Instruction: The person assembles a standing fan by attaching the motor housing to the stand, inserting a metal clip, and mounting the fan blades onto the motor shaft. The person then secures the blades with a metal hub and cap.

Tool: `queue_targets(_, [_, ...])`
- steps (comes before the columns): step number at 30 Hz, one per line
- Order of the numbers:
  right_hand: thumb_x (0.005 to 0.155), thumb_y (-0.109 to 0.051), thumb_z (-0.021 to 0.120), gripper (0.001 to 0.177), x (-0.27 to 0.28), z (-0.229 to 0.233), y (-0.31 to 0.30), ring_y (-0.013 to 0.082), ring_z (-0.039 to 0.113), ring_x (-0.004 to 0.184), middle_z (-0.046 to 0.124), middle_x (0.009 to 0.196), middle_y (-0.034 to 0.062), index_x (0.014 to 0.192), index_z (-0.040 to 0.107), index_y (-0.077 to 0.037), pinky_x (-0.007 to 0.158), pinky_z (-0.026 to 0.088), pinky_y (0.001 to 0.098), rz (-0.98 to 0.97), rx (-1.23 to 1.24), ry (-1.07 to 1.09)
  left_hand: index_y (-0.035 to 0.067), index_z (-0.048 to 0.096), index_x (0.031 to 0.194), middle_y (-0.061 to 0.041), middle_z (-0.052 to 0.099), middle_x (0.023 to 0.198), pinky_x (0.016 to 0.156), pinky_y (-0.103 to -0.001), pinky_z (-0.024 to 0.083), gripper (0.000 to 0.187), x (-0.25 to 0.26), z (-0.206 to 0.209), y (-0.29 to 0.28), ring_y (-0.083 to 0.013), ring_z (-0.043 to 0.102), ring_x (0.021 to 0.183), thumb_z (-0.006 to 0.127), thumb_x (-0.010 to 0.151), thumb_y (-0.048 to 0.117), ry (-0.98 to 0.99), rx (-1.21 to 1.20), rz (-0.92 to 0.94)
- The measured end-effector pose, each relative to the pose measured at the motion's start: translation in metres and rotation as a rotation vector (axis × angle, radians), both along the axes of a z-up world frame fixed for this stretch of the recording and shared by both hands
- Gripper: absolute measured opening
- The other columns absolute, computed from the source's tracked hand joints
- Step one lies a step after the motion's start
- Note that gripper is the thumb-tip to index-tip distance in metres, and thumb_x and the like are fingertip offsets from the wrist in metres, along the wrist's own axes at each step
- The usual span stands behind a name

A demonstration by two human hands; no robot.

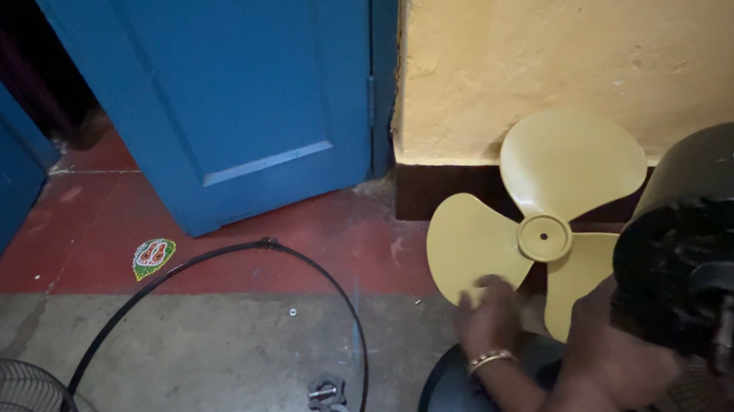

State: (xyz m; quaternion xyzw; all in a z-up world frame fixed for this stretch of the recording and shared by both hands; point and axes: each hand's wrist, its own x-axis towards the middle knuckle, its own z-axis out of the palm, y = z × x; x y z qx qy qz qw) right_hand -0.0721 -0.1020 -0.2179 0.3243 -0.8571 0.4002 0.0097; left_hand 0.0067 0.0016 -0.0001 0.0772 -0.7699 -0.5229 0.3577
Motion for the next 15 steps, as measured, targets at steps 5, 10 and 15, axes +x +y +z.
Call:
queue_targets(5, [0.079,-0.011,0.065,0.020,0.031,0.005,-0.012,0.0406,0.066,0.095,0.071,0.097,0.0187,0.097,0.073,-0.007,0.084,0.052,0.0490,0.401,-0.085,0.326,0.011,0.067,0.118,-0.012,0.074,0.114,0.096,-0.039,0.056,0.037,-0.006,-0.007,0.000,-0.0291,0.071,0.114,0.073,0.085,0.026,-0.028,0.130,-0.051])
queue_targets(10, [0.080,-0.010,0.065,0.014,0.030,0.002,-0.027,0.0404,0.066,0.093,0.070,0.094,0.0191,0.091,0.073,-0.006,0.083,0.052,0.0487,0.440,0.274,0.355,0.013,0.070,0.116,-0.011,0.076,0.112,0.096,-0.039,0.056,0.041,-0.004,-0.005,-0.007,-0.0300,0.072,0.113,0.077,0.086,0.039,-0.156,0.005,-0.071])
queue_targets(15, [0.080,-0.011,0.067,0.011,0.028,0.008,-0.031,0.0392,0.067,0.090,0.071,0.091,0.0189,0.086,0.073,-0.005,0.081,0.053,0.0479,0.439,0.357,0.307,0.013,0.066,0.121,-0.011,0.073,0.118,0.097,-0.039,0.055,0.048,0.001,0.001,-0.007,-0.0299,0.071,0.115,0.074,0.081,0.037,-0.091,0.130,-0.089])
